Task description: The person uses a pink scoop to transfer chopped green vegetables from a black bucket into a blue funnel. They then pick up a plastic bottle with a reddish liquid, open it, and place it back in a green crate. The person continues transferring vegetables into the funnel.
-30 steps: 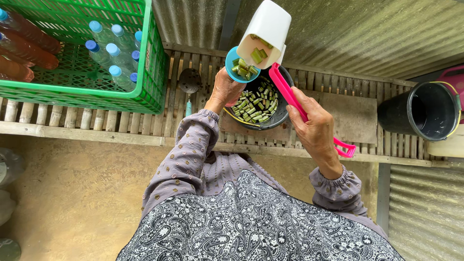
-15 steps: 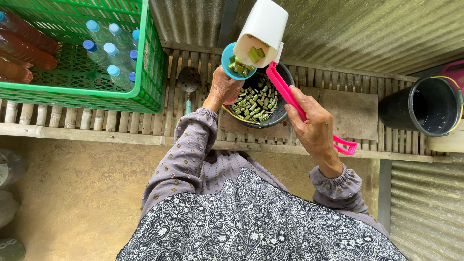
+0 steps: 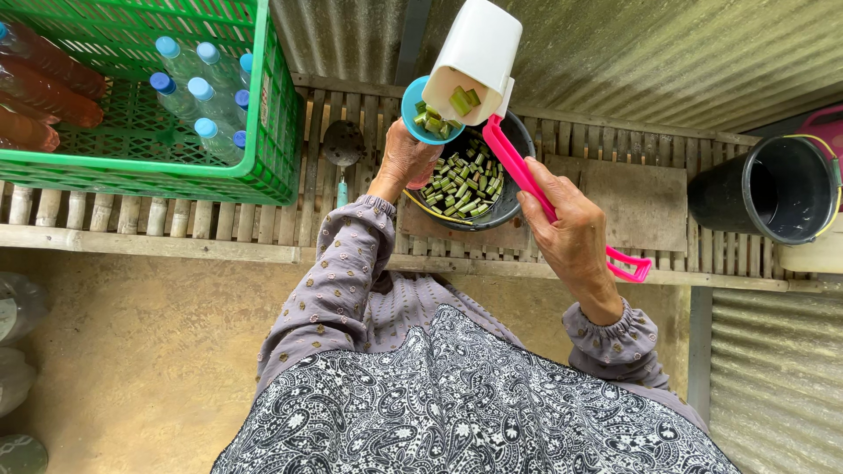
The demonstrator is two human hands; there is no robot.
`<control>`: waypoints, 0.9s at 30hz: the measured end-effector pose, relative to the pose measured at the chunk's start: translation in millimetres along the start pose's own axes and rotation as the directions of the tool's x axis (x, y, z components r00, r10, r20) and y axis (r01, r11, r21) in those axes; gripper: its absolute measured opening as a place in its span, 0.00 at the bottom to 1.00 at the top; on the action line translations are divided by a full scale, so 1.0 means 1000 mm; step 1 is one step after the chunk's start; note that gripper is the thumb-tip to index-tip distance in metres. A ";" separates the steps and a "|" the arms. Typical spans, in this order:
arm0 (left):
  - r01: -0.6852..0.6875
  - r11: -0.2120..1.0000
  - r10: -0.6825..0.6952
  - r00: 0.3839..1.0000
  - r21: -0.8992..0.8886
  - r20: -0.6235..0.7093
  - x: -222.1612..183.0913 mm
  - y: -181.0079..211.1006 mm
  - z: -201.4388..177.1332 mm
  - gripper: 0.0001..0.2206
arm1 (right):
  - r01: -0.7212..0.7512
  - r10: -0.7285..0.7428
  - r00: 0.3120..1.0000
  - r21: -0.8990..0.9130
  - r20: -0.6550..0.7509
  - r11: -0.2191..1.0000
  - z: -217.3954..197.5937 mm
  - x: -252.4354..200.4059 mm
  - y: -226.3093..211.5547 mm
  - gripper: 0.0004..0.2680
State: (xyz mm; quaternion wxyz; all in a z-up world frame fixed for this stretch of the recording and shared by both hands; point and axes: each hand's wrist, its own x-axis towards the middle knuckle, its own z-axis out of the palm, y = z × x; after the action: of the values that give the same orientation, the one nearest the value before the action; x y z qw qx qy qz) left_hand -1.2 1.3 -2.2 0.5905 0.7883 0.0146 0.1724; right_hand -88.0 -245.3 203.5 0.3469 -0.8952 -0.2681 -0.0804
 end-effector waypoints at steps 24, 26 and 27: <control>-0.008 1.000 0.008 1.000 0.013 -0.012 0.001 -0.002 0.001 0.09 | 0.078 -0.087 0.994 -0.143 -0.058 0.987 0.010 -0.002 0.007 0.15; -0.002 1.000 0.002 1.000 0.009 -0.007 0.001 -0.001 0.001 0.09 | 0.077 -0.088 0.994 -0.150 -0.069 0.986 0.011 -0.003 0.007 0.15; 0.001 1.000 -0.001 1.000 0.007 -0.005 0.000 0.000 0.001 0.09 | 0.081 -0.093 0.993 -0.154 -0.066 0.985 0.011 -0.003 0.008 0.15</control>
State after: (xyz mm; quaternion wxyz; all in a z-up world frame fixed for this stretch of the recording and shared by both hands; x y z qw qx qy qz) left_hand -0.3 0.4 -2.7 0.5877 0.7900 0.0169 0.1740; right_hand -86.6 -243.9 189.9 0.2840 -0.9027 -0.2872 -0.1483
